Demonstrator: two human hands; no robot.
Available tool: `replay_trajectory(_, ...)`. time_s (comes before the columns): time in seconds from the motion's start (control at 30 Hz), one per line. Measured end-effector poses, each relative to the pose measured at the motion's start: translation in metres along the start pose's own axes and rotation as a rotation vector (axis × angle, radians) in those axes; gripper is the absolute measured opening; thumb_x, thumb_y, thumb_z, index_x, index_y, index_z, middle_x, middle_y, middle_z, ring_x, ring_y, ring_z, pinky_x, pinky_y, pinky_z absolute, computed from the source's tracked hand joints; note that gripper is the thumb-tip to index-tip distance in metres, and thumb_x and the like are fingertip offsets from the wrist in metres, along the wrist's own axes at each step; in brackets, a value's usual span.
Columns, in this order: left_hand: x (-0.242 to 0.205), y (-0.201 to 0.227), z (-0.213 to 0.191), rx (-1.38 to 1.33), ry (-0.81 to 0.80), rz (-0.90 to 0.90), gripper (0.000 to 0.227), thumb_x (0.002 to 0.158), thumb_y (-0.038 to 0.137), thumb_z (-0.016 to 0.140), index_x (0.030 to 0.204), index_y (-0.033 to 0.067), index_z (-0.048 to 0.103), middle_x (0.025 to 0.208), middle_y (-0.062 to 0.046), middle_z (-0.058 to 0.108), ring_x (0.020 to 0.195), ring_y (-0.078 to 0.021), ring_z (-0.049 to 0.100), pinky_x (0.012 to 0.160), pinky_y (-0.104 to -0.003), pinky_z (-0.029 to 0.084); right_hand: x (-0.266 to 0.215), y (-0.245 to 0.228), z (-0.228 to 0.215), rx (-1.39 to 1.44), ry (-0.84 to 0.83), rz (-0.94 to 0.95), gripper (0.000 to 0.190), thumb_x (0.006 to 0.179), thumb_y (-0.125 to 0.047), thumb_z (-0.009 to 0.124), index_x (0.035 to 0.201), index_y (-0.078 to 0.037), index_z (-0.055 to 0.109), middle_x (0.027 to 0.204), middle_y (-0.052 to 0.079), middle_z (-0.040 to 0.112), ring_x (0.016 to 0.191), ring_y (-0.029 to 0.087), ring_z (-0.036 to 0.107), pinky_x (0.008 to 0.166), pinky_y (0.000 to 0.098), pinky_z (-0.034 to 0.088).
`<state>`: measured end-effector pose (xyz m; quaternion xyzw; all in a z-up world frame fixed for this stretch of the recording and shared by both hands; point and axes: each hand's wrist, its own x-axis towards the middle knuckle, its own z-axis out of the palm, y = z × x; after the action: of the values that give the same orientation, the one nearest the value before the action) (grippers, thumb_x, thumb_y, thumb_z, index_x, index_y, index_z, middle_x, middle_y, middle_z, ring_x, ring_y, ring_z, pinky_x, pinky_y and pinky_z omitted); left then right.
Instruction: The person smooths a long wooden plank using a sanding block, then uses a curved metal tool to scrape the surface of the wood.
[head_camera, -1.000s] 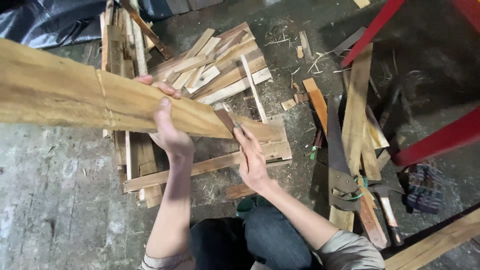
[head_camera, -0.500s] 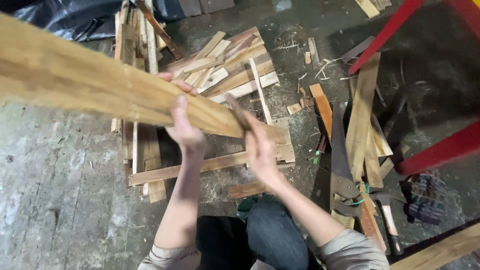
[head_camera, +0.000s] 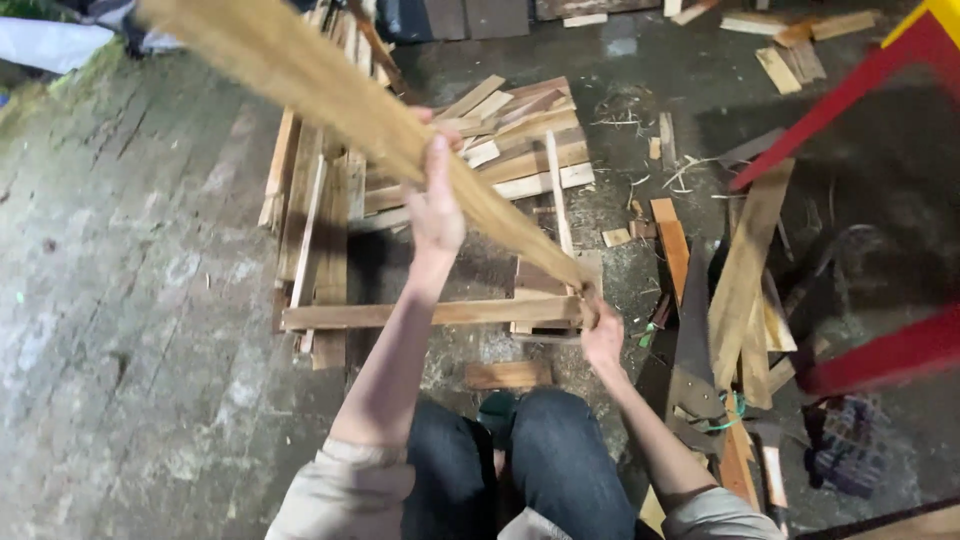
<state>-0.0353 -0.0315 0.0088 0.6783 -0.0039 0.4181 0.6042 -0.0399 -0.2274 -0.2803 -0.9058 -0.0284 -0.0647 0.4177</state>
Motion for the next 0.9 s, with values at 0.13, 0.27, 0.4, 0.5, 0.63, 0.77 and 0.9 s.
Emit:
replay_trajectory(0.13, 0.005, -0.009, 0.007, 0.021, -0.045, 0.056, 0.053, 0.106, 0.051, 0.044, 0.137, 0.0092, 0.043, 0.126, -0.014, 0.056, 0.117, -0.0234, 0.056, 0.107, -0.044, 0.047, 0.023, -0.120, -0.067, 0.301, 0.057, -0.320, 0.039, 0.089, -0.001, 0.046, 0.127, -0.003, 0.056, 0.119, 0.021, 0.061, 0.111, 0.038, 0.058, 0.098, 0.0510, 0.045)
replay_trajectory(0.27, 0.017, 0.010, 0.014, -0.024, -0.229, -0.189, 0.100, 0.084, 0.070, 0.056, 0.153, 0.0098, 0.018, 0.147, -0.021, 0.044, 0.135, -0.0335, 0.055, 0.114, -0.064, 0.045, 0.009, -0.228, -0.117, 0.570, 0.042, -0.605, 0.065, 0.092, 0.016, 0.043, 0.148, -0.015, 0.035, 0.132, 0.013, 0.050, 0.076, 0.009, 0.048, 0.058, 0.0179, 0.042)
replay_trajectory(0.4, 0.052, 0.068, -0.005, -0.143, -0.226, -0.100, 0.094, 0.091, 0.056, 0.060, 0.154, -0.0018, 0.019, 0.162, -0.029, 0.027, 0.150, -0.0409, 0.035, 0.124, -0.056, 0.035, 0.015, -0.219, -0.085, 0.547, 0.234, -0.809, 0.061, 0.089, 0.016, 0.040, 0.146, -0.006, 0.037, 0.138, 0.020, 0.044, 0.126, 0.028, 0.050, 0.116, 0.0409, 0.046)
replay_trajectory(0.5, 0.070, 0.080, -0.024, -0.071, 0.004, -0.030, 0.091, 0.081, 0.082, 0.050, 0.139, 0.0129, 0.055, 0.145, -0.019, 0.061, 0.132, -0.0426, 0.062, 0.112, -0.064, 0.040, 0.014, -0.156, -0.050, 0.465, 0.098, -0.611, 0.056, 0.091, 0.005, 0.042, 0.145, -0.010, 0.039, 0.146, 0.013, 0.043, 0.134, 0.025, 0.041, 0.119, 0.0465, 0.035)
replay_trajectory(0.63, 0.071, 0.085, -0.023, -0.166, -0.008, 0.148, 0.064, 0.085, 0.072, 0.056, 0.105, 0.0111, 0.060, 0.095, -0.004, 0.061, 0.087, -0.0152, 0.059, 0.084, -0.030, 0.047, 0.014, -0.046, -0.007, 0.324, -0.056, -0.256, 0.060, 0.094, 0.008, 0.041, 0.148, -0.018, 0.033, 0.150, 0.020, 0.040, 0.043, 0.009, 0.045, 0.032, 0.0197, 0.041)
replay_trajectory(0.77, 0.065, 0.098, -0.018, -0.187, -0.066, 0.177, 0.055, 0.091, 0.067, 0.052, 0.102, 0.0135, 0.053, 0.091, -0.001, 0.052, 0.084, -0.0121, 0.056, 0.079, -0.025, 0.047, 0.018, -0.150, -0.082, 0.809, -0.165, -0.383, 0.070, 0.091, 0.001, 0.050, 0.152, -0.009, 0.017, 0.157, 0.018, 0.024, 0.144, 0.038, 0.026, 0.121, 0.0482, 0.018)
replay_trajectory(0.9, 0.074, 0.069, -0.017, -0.436, 0.051, 0.140, 0.077, 0.096, 0.046, 0.068, 0.157, 0.0114, 0.036, 0.097, -0.006, 0.058, 0.083, -0.0168, 0.061, 0.080, -0.031, 0.056, 0.024, -0.254, -0.131, 0.909, 0.114, -0.797, 0.048, 0.108, 0.000, 0.034, 0.151, -0.020, 0.032, 0.157, 0.011, 0.036, 0.132, 0.024, 0.056, 0.109, 0.0287, 0.055)
